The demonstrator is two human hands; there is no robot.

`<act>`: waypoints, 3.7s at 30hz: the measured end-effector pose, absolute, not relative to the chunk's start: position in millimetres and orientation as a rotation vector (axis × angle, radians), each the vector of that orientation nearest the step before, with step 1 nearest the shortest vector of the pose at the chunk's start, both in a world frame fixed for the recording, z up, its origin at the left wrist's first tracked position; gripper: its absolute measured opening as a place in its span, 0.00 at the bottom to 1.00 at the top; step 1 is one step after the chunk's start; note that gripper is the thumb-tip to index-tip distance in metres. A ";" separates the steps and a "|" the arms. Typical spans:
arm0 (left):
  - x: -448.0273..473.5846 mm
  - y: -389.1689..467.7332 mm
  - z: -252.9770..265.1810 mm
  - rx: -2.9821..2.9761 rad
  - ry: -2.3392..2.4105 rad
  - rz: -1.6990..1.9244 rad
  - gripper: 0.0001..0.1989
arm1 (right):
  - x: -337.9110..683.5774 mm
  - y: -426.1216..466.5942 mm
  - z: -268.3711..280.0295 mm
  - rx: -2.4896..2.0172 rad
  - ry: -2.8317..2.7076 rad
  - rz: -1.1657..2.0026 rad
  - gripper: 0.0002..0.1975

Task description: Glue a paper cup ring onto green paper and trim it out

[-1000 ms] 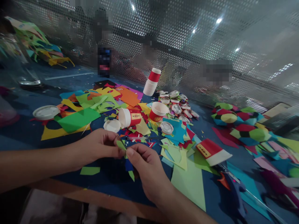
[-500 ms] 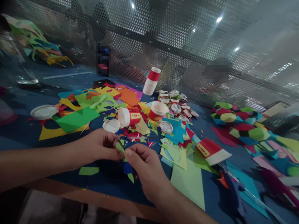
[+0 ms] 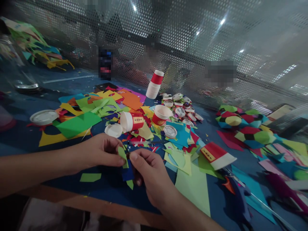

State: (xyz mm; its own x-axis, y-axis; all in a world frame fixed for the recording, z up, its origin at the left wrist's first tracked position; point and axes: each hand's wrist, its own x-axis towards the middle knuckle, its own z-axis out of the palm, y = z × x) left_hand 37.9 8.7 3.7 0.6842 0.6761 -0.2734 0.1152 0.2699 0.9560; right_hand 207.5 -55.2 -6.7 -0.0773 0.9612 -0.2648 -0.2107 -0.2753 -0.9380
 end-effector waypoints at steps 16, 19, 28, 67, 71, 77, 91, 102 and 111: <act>25.7 19.6 5.5 1.457 0.673 0.671 0.13 | 243.1 -49.2 7.1 -1.601 -2.034 0.141 0.12; 25.8 16.8 5.7 1.451 0.642 0.745 0.11 | 237.4 -51.1 8.6 -1.360 -2.015 0.244 0.11; 21.6 10.3 6.5 1.728 0.644 0.789 0.09 | 217.3 -59.4 3.7 -1.367 -1.691 0.868 0.11; 22.4 13.2 11.4 1.704 0.392 0.429 0.08 | 211.3 -61.3 -10.7 -1.085 -1.207 1.498 0.16; 22.6 13.3 8.0 1.776 0.438 0.472 0.08 | 211.6 -60.3 -11.8 -1.117 -1.277 1.468 0.19; 22.1 10.8 6.1 1.835 0.473 0.523 0.07 | 210.1 -60.3 -11.0 -1.015 -1.306 1.449 0.17; 19.7 10.9 11.6 2.052 0.501 0.649 0.05 | 210.4 -60.4 -5.6 -1.061 -1.419 1.331 0.13; 26.4 8.2 1.4 1.969 0.598 0.529 0.03 | 205.7 -59.5 -2.5 -1.244 -1.544 1.109 0.10; 24.9 6.9 0.3 2.022 0.624 0.600 0.03 | 203.2 -60.9 -3.0 -1.264 -1.661 1.128 0.07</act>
State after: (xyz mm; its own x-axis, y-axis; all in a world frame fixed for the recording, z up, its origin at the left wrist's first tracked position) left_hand 24.9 6.9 0.3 0.7537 0.6352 0.1687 0.1937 -0.4600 0.8665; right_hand 203.2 -60.9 -3.0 -0.2306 0.9717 0.0517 0.3104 0.1239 -0.9425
